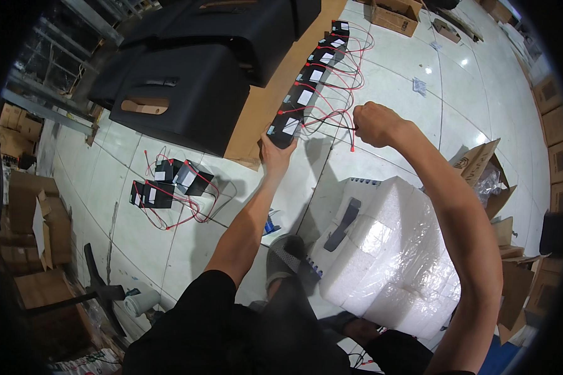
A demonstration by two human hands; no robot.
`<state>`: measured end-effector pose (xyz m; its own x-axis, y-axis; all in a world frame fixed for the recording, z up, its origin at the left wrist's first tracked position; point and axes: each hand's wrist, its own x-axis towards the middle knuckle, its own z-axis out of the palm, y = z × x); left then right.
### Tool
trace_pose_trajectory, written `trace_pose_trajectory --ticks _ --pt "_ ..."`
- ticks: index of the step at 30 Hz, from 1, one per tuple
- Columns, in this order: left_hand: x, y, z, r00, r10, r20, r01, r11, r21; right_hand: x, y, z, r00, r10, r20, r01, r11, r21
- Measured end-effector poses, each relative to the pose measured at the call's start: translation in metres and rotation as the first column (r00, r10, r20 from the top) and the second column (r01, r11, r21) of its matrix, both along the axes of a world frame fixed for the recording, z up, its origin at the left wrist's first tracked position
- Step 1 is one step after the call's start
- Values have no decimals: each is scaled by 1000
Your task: The person sits on the floor and unpacks small black battery packs from plastic wrap. They connect red and black wires to the battery terminals and use a soldering iron with solder to secure the connections. The person repeats this process for multiple battery units.
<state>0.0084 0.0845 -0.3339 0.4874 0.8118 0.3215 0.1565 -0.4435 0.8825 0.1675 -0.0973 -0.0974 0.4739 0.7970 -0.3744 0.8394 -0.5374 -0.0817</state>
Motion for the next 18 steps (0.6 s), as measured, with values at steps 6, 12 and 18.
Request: trace_pose_trajectory --ticks 6,12,18 --pt "13 -2 3 982 85 -166 -84 996 9 -8 -18 8 910 146 387 -203 973 111" --pt "-47 -40 9 926 33 -375 -39 999 -7 -71 -96 94 890 171 423 -289 929 232" --pt "-156 -68 76 928 -335 -166 269 906 -325 -166 -192 148 967 58 249 -132 948 290"
